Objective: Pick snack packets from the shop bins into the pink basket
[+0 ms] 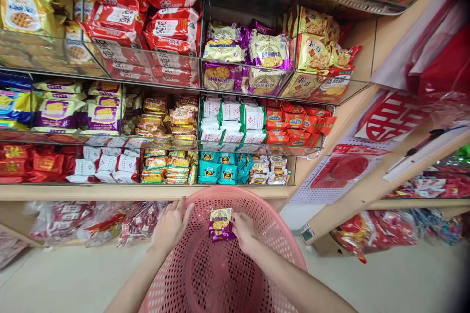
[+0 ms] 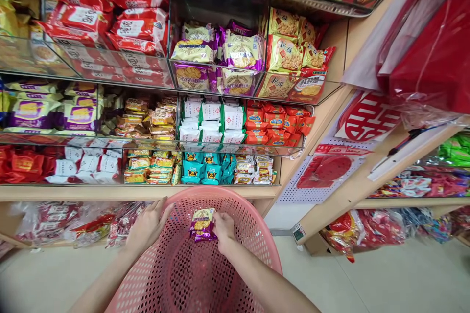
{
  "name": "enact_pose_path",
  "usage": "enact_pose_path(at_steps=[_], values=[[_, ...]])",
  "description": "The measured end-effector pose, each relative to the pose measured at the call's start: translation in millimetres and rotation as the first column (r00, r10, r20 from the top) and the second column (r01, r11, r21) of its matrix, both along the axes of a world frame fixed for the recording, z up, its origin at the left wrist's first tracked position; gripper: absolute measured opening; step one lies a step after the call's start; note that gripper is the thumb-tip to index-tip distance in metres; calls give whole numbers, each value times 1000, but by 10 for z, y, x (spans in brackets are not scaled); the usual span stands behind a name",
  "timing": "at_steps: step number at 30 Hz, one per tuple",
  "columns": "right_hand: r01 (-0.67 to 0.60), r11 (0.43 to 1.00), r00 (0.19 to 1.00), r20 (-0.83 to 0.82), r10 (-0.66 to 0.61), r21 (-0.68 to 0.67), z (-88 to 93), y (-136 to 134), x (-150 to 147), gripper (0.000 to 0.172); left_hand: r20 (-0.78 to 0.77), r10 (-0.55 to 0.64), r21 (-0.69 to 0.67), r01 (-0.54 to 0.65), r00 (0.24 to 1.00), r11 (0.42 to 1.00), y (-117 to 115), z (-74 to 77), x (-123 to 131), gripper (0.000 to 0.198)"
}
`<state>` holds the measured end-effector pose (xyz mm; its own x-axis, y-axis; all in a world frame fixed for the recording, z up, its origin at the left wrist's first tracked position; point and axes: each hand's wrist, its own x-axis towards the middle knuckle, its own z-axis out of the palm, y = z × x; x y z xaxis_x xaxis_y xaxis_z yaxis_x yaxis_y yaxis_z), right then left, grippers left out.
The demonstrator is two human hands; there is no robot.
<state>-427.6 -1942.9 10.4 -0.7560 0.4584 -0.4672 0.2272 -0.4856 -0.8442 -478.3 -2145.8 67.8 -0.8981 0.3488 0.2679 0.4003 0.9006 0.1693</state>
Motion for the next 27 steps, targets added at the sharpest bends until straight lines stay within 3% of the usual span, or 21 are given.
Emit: enact_pose_path(at_steps=[5,11,15,20,22,24,26,27], values=[[-58,986,998,41,52,154,-20,60,-1,16,-9,-8,-8,8,1000,1000,-2,-5,-7,56],[-145,925,984,151,97,351,-72,125,1,17,-17,-11,-9,11,1000,1000,4,-7,-10,55],[-213,857,970,208,126,470,-47,179,15,14,-30,-5,3,5,1000,1000,2,-7,-3,53],[-259,738,965,204,166,624,126,251,174,9,-47,-19,1,19,999,1000,-6,-5,-1,53],[-340,603,938,213,274,722,167,245,307,12,-55,-19,-3,19,998,1000,-6,-5,-1,52],[-516,343,821,338,460,785,164,209,448,15,-62,-16,-1,16,998,1000,-2,-7,1,53],[-664,57,625,512,590,746,129,144,555,21,-66,-13,8,13,998,1000,2,-14,2,53],[-700,-32,548,565,617,714,110,106,584,26,-67,-13,13,14,998,1000,2,-18,3,53]])
